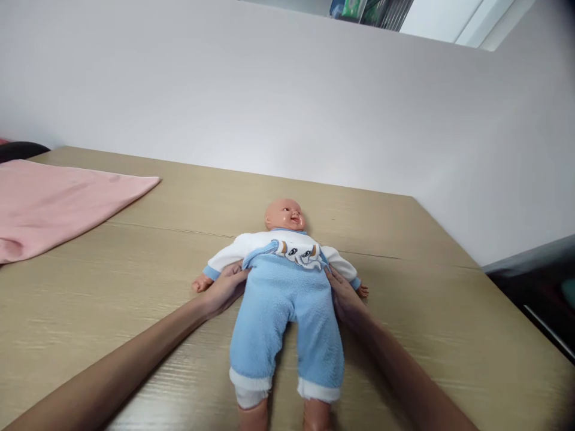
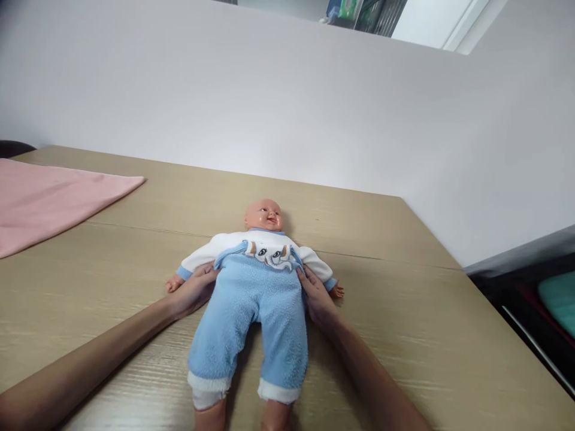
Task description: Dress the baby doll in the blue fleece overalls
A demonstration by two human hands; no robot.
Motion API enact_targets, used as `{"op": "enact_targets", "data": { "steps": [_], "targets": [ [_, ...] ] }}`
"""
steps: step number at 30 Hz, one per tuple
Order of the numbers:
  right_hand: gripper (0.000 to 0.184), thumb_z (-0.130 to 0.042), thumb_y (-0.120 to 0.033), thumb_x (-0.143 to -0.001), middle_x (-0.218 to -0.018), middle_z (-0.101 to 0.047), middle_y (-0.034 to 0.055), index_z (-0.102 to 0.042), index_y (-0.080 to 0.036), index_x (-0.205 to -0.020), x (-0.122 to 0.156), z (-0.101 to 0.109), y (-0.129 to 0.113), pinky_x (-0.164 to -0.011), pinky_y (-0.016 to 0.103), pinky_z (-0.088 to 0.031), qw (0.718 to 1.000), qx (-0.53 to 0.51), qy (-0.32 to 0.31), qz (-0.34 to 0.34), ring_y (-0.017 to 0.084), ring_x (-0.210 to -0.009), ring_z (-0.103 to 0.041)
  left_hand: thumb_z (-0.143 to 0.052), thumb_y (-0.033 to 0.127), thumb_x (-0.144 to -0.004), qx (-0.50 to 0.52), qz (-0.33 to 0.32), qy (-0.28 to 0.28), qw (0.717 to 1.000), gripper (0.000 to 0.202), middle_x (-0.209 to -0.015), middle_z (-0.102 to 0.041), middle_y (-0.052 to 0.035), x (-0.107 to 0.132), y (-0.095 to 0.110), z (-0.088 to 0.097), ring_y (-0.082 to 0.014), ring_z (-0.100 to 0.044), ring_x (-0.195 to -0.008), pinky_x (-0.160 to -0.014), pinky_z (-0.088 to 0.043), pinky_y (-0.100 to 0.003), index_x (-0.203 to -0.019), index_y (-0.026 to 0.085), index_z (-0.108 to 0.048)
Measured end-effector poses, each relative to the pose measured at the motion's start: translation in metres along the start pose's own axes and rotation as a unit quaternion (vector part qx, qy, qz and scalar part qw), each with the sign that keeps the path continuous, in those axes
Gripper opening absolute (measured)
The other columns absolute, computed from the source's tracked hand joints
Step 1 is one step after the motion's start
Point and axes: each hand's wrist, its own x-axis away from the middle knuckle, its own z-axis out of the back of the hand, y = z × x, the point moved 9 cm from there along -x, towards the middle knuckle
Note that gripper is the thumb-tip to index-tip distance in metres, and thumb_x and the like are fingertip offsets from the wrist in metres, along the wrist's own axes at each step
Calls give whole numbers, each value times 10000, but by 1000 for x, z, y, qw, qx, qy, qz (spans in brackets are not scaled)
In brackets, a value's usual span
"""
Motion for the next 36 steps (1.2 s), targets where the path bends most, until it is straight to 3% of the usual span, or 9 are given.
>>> {"op": "enact_targets", "data": {
  "steps": [7,10,13,16,19,24,28,32,36],
  "targets": [
    [461,-787,-569,-818,-1149,-858,78,-799,-270,-1168,8,3,-5,-1041,522,-615,997,-44,-4,-64,359,-1189,-768,-817,347,-701,-15,9,-13,1000,268,-858,-761,-54,-3,3,20,-217,-597,-754,-709,-449,-333,-903,172,-794],
    [437,-770,-542,-820,-1198,-844,72,-794,-276,-1165,12,1,-12,-1073,508,-590,998,-48,-14,-23,354,-1232,-740,-826,406,-780,-22,-5,-52,998,413,-1160,-804,-110,-4,5,11,-315,-684,-1056,-952,-507,-403,-1129,185,-817],
    [454,-804,-550,-803,-1216,-827,63,-780,-276,-1165,18,2,-13,-1077,483,-575,1000,-21,7,-2,341,-1199,-732,-827,424,-871,-41,-19,-68,997,443,-1436,-729,-104,-2,6,8,-356,-585,-1389,-1234,-371,-458,-1264,222,-792],
    [431,-808,-613,-835,-1155,-813,44,-752,-275,-1098,29,12,-12,-1062,442,-569,992,93,84,27,312,-1149,-715,-796,455,-948,-35,-15,-62,997,427,-1527,-679,-95,4,5,6,-341,-528,-1487,-1299,-318,-467,-1318,244,-767],
    [434,-736,-686,-903,-1160,-805,30,-725,-305,-1111,36,22,-5,-1040,422,-581,978,152,139,37,303,-1159,-715,-784,516,-968,18,-11,-38,999,493,-1520,-682,-96,9,1,1,-332,-564,-1470,-1260,-407,-472,-1387,268,-711],
    [564,-746,-742,-876,-1368,-785,30,-716,-341,-1272,25,24,19,-1031,439,-618,989,57,135,-3,327,-1276,-720,-813,643,-900,87,-8,50,995,695,-1412,-744,-92,7,-11,1,-338,-658,-1370,-1146,-540,-469,-1476,308,-614],
    [628,-758,-728,-874,-1473,-737,38,-675,-341,-1361,15,14,19,-1033,445,-626,992,14,122,15,322,-1341,-695,-738,694,-930,84,34,73,993,676,-1332,-785,-102,4,-18,5,-360,-717,-1277,-1039,-601,-486,-1462,293,-625],
    [561,-834,-685,-793,-1327,-793,37,-723,-320,-1205,18,8,12,-1005,435,-618,992,-17,126,3,331,-1273,-708,-771,665,-903,71,43,72,994,593,-1244,-813,-94,1,-14,11,-362,-753,-1179,-983,-614,-484,-1331,262,-695],
    [402,-852,-582,-799,-1028,-778,16,-704,-282,-1021,24,9,-2,-871,370,-592,992,-4,121,40,272,-979,-713,-874,560,-821,67,13,35,997,525,-1193,-820,-88,-3,-1,13,-364,-737,-1188,-1031,-582,-466,-1211,235,-745]
  ]
}}
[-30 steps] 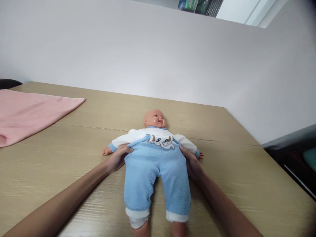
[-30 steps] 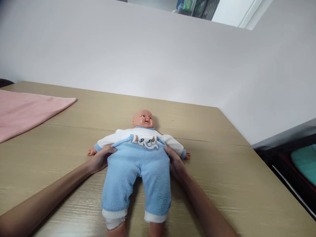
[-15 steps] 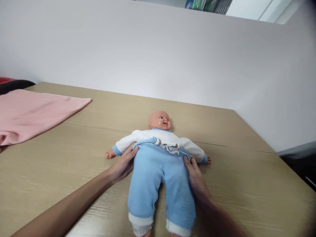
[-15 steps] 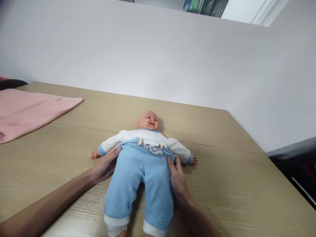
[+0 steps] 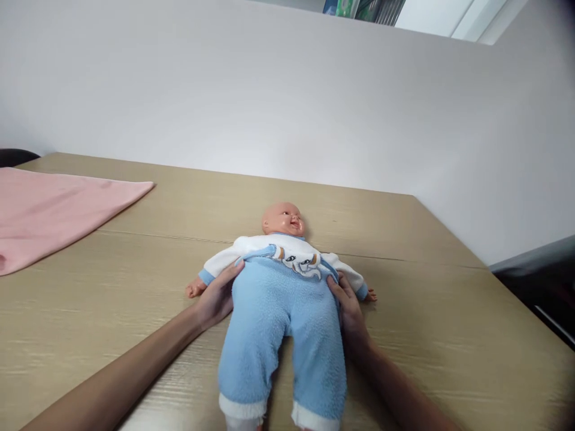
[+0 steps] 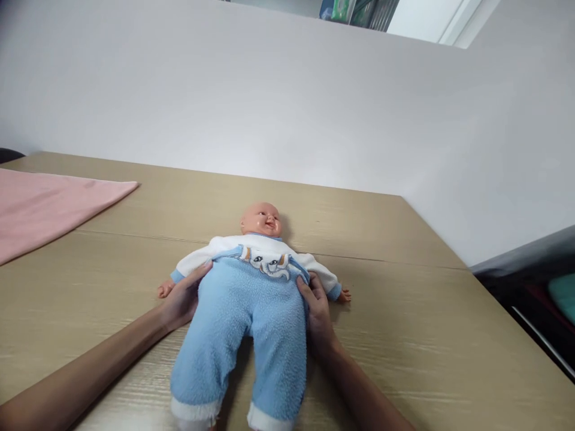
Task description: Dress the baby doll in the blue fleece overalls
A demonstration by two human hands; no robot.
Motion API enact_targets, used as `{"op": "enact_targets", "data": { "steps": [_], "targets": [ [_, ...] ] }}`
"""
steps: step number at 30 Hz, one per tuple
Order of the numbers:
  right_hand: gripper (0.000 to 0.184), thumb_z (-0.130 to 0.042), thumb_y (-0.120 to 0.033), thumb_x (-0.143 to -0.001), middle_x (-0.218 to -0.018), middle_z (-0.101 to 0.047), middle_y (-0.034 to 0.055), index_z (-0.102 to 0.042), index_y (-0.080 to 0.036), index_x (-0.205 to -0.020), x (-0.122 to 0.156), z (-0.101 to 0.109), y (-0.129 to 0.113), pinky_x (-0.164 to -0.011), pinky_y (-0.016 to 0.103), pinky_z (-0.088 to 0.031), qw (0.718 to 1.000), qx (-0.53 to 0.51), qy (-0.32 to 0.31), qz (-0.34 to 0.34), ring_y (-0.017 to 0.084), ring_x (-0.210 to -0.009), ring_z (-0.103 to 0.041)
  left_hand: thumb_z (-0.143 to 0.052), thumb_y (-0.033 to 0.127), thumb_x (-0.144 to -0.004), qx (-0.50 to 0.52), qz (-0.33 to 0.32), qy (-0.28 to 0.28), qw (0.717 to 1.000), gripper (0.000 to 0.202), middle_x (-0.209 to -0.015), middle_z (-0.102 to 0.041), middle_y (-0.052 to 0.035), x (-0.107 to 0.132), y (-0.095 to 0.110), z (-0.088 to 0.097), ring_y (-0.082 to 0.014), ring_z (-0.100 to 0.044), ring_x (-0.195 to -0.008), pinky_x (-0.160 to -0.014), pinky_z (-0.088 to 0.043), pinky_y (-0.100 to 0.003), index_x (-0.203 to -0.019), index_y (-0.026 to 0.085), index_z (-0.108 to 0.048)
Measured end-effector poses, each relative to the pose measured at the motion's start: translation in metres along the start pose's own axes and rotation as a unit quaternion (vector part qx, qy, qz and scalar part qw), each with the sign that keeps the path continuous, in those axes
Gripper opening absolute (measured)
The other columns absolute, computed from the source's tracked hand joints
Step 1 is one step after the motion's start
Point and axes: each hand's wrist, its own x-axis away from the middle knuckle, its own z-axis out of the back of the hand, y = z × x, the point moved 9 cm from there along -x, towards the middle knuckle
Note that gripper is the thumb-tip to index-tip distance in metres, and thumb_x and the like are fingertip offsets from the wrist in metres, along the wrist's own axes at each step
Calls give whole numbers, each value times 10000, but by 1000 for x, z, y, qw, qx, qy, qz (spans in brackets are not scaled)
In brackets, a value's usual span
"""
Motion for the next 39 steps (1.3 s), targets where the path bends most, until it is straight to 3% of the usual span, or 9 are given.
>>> {"op": "enact_targets", "data": {
  "steps": [8,14,19,25,27,29,32,36,39],
  "targets": [
    [331,-735,-566,-951,-970,-679,14,-701,-257,-1063,8,-16,-43,-854,329,-507,973,193,-51,119,236,-929,-609,-794,561,-933,-80,-58,-132,986,467,-1300,-762,-105,4,29,-10,-339,-643,-1317,-1063,-504,-409,-1273,246,-742],
    [324,-749,-536,-850,-955,-748,14,-689,-266,-1019,-28,-41,-56,-838,341,-545,966,200,-144,74,237,-921,-674,-747,601,-964,-170,-110,-45,978,413,-1222,-728,-47,-2,39,-3,-245,-642,-1117,-976,-476,-317,-1183,254,-701],
    [408,-716,-328,-825,-1255,-711,92,-623,-270,-1218,-31,-54,-78,-1063,472,-501,940,295,-57,161,299,-1187,-641,-643,511,-1061,-379,-273,49,883,292,-1078,-671,-37,16,68,-4,-225,-591,-1035,-960,-446,-317,-1085,221,-671],
    [258,-576,-137,-983,-1240,-748,95,-663,-231,-1207,-11,-177,-142,-1099,450,-509,805,412,-193,381,264,-1189,-686,-670,431,-1061,-343,-347,41,872,195,-1047,-641,-31,30,68,-11,-211,-589,-1003,-941,-464,-321,-1072,239,-642],
    [249,-550,-134,-1018,-1287,-768,94,-679,-197,-1221,-25,-229,-133,-1075,417,-523,744,473,-297,367,244,-1193,-708,-694,441,-1048,-314,-357,67,877,207,-1033,-638,-23,30,64,-3,-201,-593,-983,-920,-472,-315,-1076,245,-632],
    [313,-587,-163,-1032,-1429,-722,147,-654,-154,-1338,-30,-278,-99,-1048,396,-532,595,576,-434,355,267,-1309,-673,-715,466,-1033,-306,-361,91,876,239,-1022,-645,-20,30,61,4,-195,-600,-960,-901,-482,-313,-1076,248,-626],
    [409,-820,-193,-895,-1305,-798,64,-725,-236,-1290,-33,-317,-64,-863,314,-559,495,601,-531,335,239,-1135,-747,-715,502,-1028,-311,-381,108,864,275,-1021,-672,-21,31,61,9,-193,-627,-960,-896,-501,-314,-1086,246,-634],
    [289,-742,-137,-938,-1186,-799,98,-756,-221,-1215,-22,-327,-49,-827,353,-522,450,620,-535,356,276,-1054,-742,-675,386,-1071,-325,-452,104,824,146,-1011,-679,-7,39,69,5,-166,-643,-929,-844,-511,-283,-1118,251,-644],
    [350,-614,-150,-1004,-1256,-723,140,-677,-193,-1346,-14,-314,-68,-850,385,-512,480,619,-484,390,295,-1054,-710,-620,228,-1089,-356,-503,64,785,36,-962,-640,5,48,71,-6,-147,-609,-889,-791,-494,-264,-1115,251,-630]
  ]
}}
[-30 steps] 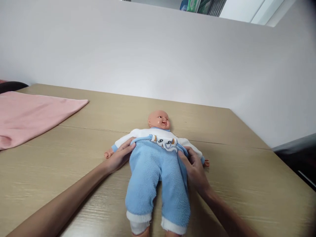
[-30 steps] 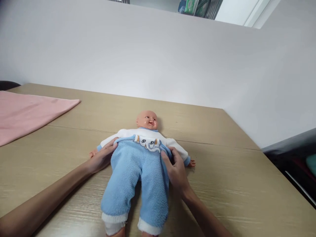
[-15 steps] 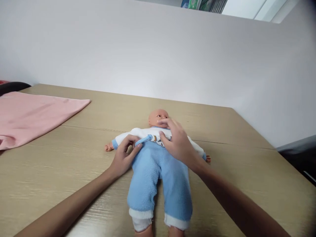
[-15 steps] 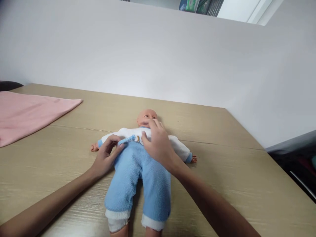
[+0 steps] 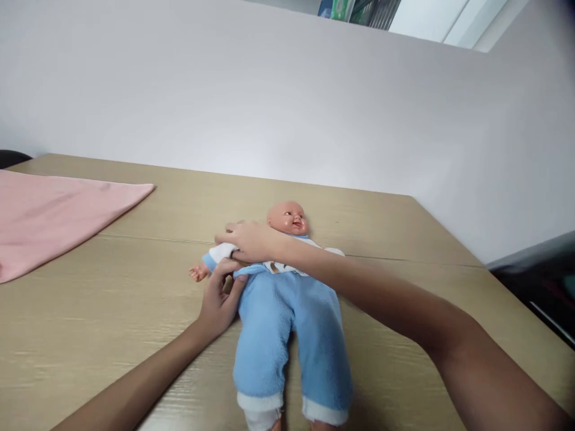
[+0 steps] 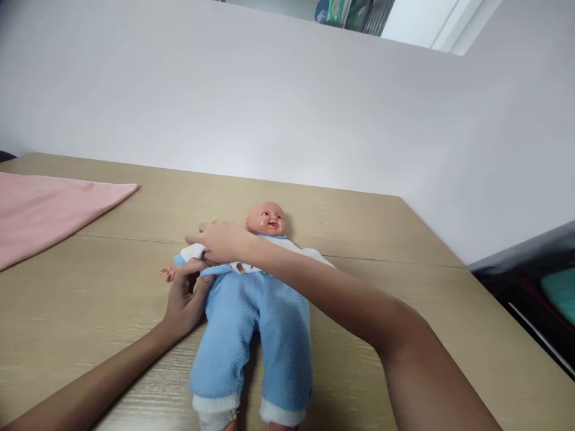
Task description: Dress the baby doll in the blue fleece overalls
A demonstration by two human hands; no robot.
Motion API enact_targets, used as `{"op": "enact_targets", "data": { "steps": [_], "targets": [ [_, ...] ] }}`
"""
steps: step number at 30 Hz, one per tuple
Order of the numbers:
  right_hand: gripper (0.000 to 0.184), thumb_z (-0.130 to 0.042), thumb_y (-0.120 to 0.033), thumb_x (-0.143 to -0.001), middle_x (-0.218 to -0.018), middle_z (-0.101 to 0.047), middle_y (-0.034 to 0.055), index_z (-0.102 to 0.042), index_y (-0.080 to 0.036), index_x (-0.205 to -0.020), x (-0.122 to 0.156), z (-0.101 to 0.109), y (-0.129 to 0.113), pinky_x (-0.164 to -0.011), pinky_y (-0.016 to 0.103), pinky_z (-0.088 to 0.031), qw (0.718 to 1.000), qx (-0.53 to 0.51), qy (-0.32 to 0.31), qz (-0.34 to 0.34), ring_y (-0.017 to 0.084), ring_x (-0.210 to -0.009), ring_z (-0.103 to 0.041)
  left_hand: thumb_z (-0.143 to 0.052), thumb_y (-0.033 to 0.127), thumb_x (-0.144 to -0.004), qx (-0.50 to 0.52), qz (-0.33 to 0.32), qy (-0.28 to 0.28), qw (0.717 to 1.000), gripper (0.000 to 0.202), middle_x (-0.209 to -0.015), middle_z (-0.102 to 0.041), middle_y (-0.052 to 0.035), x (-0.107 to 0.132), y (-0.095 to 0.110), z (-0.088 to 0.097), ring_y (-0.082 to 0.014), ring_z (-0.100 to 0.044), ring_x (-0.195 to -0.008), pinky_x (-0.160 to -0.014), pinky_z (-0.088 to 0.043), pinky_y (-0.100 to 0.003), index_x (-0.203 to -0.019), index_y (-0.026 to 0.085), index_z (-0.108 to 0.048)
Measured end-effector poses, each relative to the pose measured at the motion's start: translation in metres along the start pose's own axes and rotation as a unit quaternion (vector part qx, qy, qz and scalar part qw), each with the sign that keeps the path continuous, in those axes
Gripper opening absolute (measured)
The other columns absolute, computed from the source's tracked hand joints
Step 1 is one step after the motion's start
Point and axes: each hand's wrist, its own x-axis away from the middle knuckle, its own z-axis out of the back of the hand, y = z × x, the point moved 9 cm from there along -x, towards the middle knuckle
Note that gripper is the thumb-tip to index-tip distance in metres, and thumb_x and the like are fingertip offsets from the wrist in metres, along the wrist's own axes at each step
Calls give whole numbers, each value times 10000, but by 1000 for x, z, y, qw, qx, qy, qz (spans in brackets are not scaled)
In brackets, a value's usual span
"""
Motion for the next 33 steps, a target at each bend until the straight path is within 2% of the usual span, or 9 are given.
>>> {"op": "enact_targets", "data": {
  "steps": [5,8,10,13,17,22,25,29,33],
  "targets": [
    [466,-486,-5,-887,-1213,-653,70,-640,-217,-1273,40,31,18,-857,334,-507,970,-161,181,-28,220,-983,-661,-619,120,-1043,-74,-164,-21,983,201,-983,-633,-13,12,28,2,-177,-609,-898,-831,-493,-344,-1193,251,-594],
    [509,-467,46,-748,-1161,-668,59,-638,-194,-1163,54,29,30,-979,333,-494,923,-293,249,6,218,-1111,-632,-636,149,-1031,-117,-203,-7,972,168,-1007,-628,-28,21,31,4,-203,-606,-923,-875,-481,-401,-1158,255,-605],
    [532,-449,51,-679,-1123,-683,44,-633,-196,-1113,58,24,40,-983,327,-498,902,-338,269,2,212,-1114,-629,-629,176,-1040,-89,-201,35,975,155,-1012,-581,-25,21,31,11,-202,-582,-909,-844,-499,-390,-1163,265,-599],
    [520,-466,41,-638,-1077,-703,27,-644,-198,-1064,60,18,43,-954,324,-510,899,-348,265,7,208,-1057,-650,-618,245,-1067,-28,-164,93,982,129,-1096,-554,-36,14,28,21,-208,-582,-985,-887,-524,-399,-1175,282,-558],
    [410,-571,8,-714,-1080,-730,34,-679,-191,-1056,58,13,33,-963,327,-515,914,-337,220,59,213,-1048,-668,-656,370,-1077,49,-49,61,996,125,-1148,-631,-38,-9,22,19,-201,-610,-1081,-962,-502,-364,-1122,275,-588],
    [189,-697,-175,-909,-1196,-733,108,-717,-194,-1097,68,15,33,-1070,391,-489,939,-251,213,94,254,-1153,-662,-751,506,-1003,181,194,23,964,287,-867,-642,21,-32,-1,13,-138,-549,-736,-648,-444,-226,-977,250,-624],
    [174,-721,-231,-949,-1284,-698,133,-740,-200,-1120,73,15,31,-1106,416,-479,946,-217,219,103,267,-1196,-651,-780,509,-979,168,211,-6,963,301,-847,-625,20,-43,1,10,-143,-558,-795,-735,-471,-223,-936,237,-657],
    [206,-621,-131,-1005,-1346,-694,143,-762,-197,-1141,66,11,29,-1192,455,-429,956,-207,200,64,268,-1284,-613,-786,512,-972,141,198,-21,970,323,-917,-594,28,-51,3,10,-128,-561,-868,-820,-469,-205,-889,234,-646],
    [209,-630,-92,-992,-1385,-703,132,-784,-180,-1101,59,4,36,-1204,387,-432,947,-277,160,-5,237,-1335,-614,-844,647,-854,133,316,-24,939,461,-956,-653,10,-38,-28,6,-152,-607,-918,-827,-493,-220,-905,229,-657]
  ]
}}
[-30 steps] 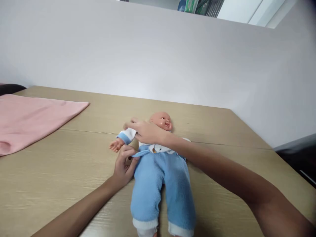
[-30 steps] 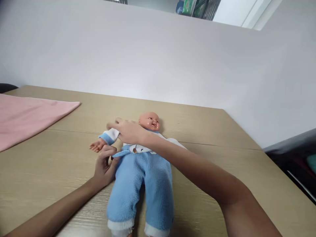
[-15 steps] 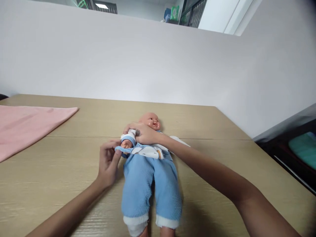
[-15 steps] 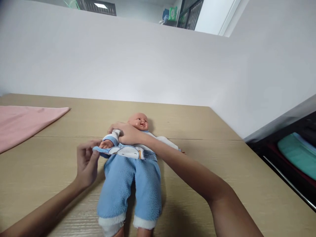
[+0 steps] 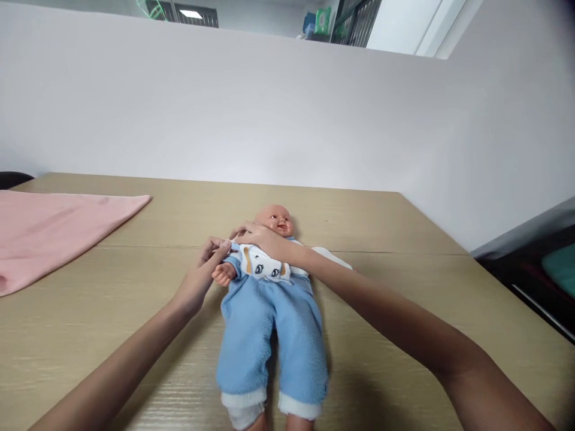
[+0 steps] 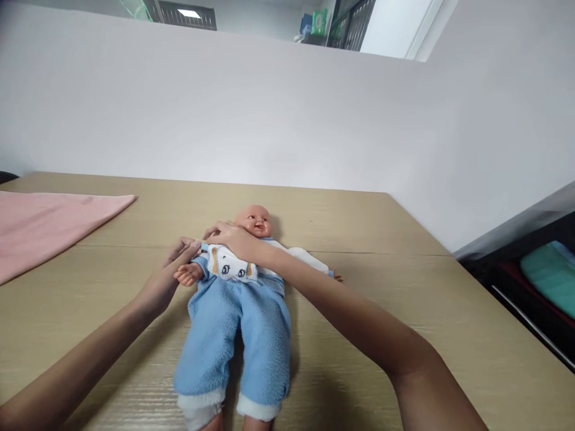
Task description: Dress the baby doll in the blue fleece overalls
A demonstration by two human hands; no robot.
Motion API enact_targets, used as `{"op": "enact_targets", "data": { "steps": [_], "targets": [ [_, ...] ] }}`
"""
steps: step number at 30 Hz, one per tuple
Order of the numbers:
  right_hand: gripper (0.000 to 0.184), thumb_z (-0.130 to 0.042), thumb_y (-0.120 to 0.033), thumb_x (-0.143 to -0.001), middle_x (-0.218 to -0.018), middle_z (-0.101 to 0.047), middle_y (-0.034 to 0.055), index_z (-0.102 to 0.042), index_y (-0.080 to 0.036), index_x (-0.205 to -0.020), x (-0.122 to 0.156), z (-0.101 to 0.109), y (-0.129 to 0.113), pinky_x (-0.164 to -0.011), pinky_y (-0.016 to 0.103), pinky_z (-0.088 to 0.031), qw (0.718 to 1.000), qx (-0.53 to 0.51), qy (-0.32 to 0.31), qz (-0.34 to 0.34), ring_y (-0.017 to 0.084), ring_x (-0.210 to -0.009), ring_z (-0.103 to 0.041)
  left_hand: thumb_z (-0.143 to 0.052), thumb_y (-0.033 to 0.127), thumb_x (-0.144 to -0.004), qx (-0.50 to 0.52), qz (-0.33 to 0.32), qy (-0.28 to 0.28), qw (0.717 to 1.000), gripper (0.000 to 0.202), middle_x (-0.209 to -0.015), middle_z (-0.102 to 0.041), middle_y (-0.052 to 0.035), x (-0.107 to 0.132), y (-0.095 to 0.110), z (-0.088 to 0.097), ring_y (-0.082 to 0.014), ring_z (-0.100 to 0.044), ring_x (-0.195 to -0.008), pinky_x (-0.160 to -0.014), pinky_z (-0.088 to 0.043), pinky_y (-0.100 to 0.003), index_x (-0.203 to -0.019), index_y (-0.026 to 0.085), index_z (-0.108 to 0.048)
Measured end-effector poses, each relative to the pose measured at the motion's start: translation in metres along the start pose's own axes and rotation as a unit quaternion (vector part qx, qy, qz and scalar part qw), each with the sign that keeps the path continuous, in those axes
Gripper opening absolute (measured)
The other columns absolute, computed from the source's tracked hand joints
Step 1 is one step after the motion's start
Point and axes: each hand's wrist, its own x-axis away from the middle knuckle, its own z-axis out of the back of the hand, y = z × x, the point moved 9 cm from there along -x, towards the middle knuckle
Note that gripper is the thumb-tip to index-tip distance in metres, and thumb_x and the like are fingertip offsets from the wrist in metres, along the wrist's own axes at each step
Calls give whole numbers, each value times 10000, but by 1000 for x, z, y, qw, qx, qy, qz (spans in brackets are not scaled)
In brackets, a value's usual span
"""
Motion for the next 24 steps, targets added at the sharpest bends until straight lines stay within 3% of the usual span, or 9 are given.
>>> {"op": "enact_targets", "data": {
  "steps": [2,5,7,9,14,17,21,24],
  "targets": [
    [204,-591,-112,-1014,-1311,-737,118,-776,-168,-1079,4,4,4,-1121,353,-494,999,-12,12,-39,220,-1249,-664,-848,715,-803,9,46,6,999,535,-942,-679,5,-3,-17,5,-159,-624,-874,-757,-502,-227,-919,234,-647],
    [291,-502,-269,-1093,-1035,-784,73,-752,-173,-981,17,10,6,-888,323,-550,994,-24,33,-102,210,-998,-713,-822,728,-825,14,72,2,997,540,-926,-707,10,-8,-35,12,-150,-630,-772,-660,-488,-228,-962,247,-616],
    [261,-605,-393,-1055,-905,-765,32,-727,-187,-952,26,9,6,-761,299,-512,988,-31,39,-146,197,-875,-692,-825,697,-843,21,85,-17,996,521,-888,-705,24,-12,-44,14,-142,-624,-714,-630,-483,-226,-1006,253,-605],
    [206,-694,-400,-993,-857,-726,-2,-684,-196,-971,33,8,9,-701,282,-461,979,-30,56,-196,177,-814,-652,-827,675,-854,26,93,-38,995,514,-866,-694,27,-16,-50,13,-140,-619,-693,-628,-491,-231,-1028,246,-604],
    [139,-570,-325,-1054,-910,-678,2,-588,-189,-1029,41,12,19,-687,274,-421,960,-2,115,-257,157,-777,-593,-848,657,-844,21,87,-71,993,525,-935,-690,-4,-18,-51,6,-150,-624,-765,-693,-521,-254,-1004,204,-635],
    [235,-658,-403,-1020,-1000,-726,53,-618,-182,-1090,45,17,18,-729,288,-415,955,21,136,-262,191,-874,-632,-872,618,-843,17,67,-86,994,491,-933,-661,9,-15,-45,3,-140,-602,-820,-738,-512,-232,-950,198,-640],
    [356,-716,-532,-982,-887,-767,70,-674,-196,-876,44,10,11,-701,309,-367,959,73,112,-250,215,-834,-661,-801,629,-912,35,75,-97,992,463,-847,-620,45,-19,-46,-3,-115,-551,-696,-623,-475,-214,-979,225,-585],
    [318,-649,-501,-1036,-977,-809,77,-702,-196,-962,43,8,12,-711,299,-388,952,84,128,-267,212,-877,-700,-800,591,-915,60,92,-113,988,434,-813,-627,54,-31,-52,-16,-115,-561,-652,-594,-482,-220,-972,232,-564]
  ]
}}
